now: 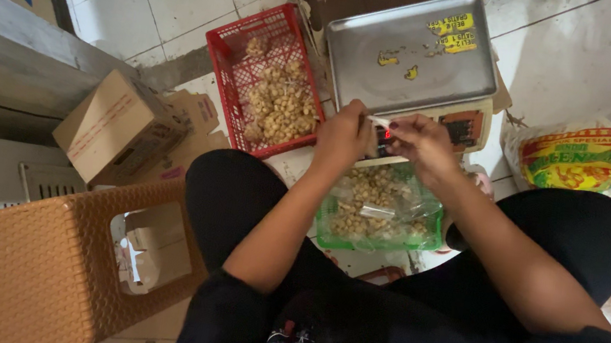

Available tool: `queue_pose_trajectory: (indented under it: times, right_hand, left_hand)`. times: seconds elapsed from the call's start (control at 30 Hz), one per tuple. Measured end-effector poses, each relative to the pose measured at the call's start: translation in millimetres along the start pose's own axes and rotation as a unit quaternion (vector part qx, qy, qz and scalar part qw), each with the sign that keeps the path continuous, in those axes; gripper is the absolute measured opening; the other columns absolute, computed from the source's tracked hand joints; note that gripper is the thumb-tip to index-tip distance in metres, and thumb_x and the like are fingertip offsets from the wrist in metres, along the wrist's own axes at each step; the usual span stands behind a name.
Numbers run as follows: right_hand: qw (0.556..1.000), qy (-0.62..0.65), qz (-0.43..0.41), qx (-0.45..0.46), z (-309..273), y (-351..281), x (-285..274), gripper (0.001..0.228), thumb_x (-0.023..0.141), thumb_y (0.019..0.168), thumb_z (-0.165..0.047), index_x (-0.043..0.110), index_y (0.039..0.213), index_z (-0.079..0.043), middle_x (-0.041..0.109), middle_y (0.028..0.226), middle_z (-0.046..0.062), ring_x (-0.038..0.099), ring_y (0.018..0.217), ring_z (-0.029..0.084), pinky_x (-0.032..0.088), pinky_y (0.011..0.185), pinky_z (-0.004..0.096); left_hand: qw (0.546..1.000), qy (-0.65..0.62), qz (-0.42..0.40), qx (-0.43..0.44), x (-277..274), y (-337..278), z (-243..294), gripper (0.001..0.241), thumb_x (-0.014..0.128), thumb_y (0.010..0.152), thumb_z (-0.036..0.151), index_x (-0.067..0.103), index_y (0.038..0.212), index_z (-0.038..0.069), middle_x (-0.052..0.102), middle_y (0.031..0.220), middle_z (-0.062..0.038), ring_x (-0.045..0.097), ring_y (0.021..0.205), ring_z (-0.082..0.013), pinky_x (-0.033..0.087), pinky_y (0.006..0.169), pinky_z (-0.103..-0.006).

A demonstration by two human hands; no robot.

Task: The person fills plastic bags with peanuts by hand, places them on a digital scale to check their weight, and adjusts the quantity of peanuts to reach a target weight.

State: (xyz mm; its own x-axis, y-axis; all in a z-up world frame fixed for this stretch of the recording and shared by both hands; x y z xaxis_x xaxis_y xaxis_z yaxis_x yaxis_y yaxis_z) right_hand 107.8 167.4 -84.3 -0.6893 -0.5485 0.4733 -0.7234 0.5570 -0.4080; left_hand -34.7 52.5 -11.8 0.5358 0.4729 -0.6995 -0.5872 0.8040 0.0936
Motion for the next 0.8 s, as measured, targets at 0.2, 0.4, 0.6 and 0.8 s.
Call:
queue_pose_trajectory:
  times: [0.2,0.4,0.6,0.8]
  right_hand:
    - [0.989,0.104,-0.084,0.067,3.4,-10.9,28.2,0.015,0.069,0.093,-0.003,0.062,0.106,-0.005,0.067,0.097,0.005,0.066,0.085,0.016,0.059,0.093,0.042]
    - [0.982,0.011,-0.176,0.062,-25.9,-27.1,47.2,0.013,0.067,0.092,-0.001,0.066,0.104,-0.004,0.070,0.095,0.004,0.067,0.084,0.013,0.058,0.084,0.034]
    - [0.940,-0.266,-0.190,-0.097,-48.5,-26.1,39.6,0.010,0.066,0.095,0.001,0.069,0.104,-0.002,0.072,0.097,0.004,0.067,0.087,0.008,0.056,0.079,0.026]
    - [0.913,-0.372,-0.104,-0.127,-44.0,-18.0,26.8,0.010,0.068,0.093,0.000,0.070,0.102,0.000,0.071,0.087,0.004,0.065,0.078,0.010,0.054,0.070,0.027]
  left_hand:
    - [0.886,-0.460,-0.053,-0.014,40.1,23.3,-30.3,0.012,0.066,0.094,0.005,0.060,0.105,0.007,0.071,0.107,-0.009,0.068,0.105,-0.0211,0.053,0.093,-0.0356]
    - [0.757,-0.570,-0.311,0.074,0.7,5.6,5.8,0.012,0.069,0.093,0.007,0.066,0.104,0.007,0.066,0.120,-0.005,0.062,0.113,-0.0184,0.051,0.102,-0.0362]
    - [0.890,-0.349,-0.258,0.141,-15.6,9.9,23.4,0.010,0.074,0.095,0.004,0.072,0.105,0.005,0.059,0.114,-0.006,0.058,0.114,-0.0217,0.044,0.105,-0.0349]
    - [0.953,-0.235,-0.161,0.099,2.5,7.0,8.6,0.015,0.073,0.088,0.000,0.066,0.100,0.005,0.060,0.104,-0.009,0.062,0.102,-0.0233,0.050,0.090,-0.0351]
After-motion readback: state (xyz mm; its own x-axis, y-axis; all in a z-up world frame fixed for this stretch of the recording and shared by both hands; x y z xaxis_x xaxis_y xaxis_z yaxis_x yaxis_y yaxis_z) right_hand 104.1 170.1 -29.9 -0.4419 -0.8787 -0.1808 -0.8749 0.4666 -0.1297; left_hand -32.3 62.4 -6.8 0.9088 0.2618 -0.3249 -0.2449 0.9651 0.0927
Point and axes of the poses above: each hand's wrist, its own y-axis towards the middle knuckle, its own x-axis out of the palm, z = x × y, the point moved 6 cm from there along y, towards the middle knuckle
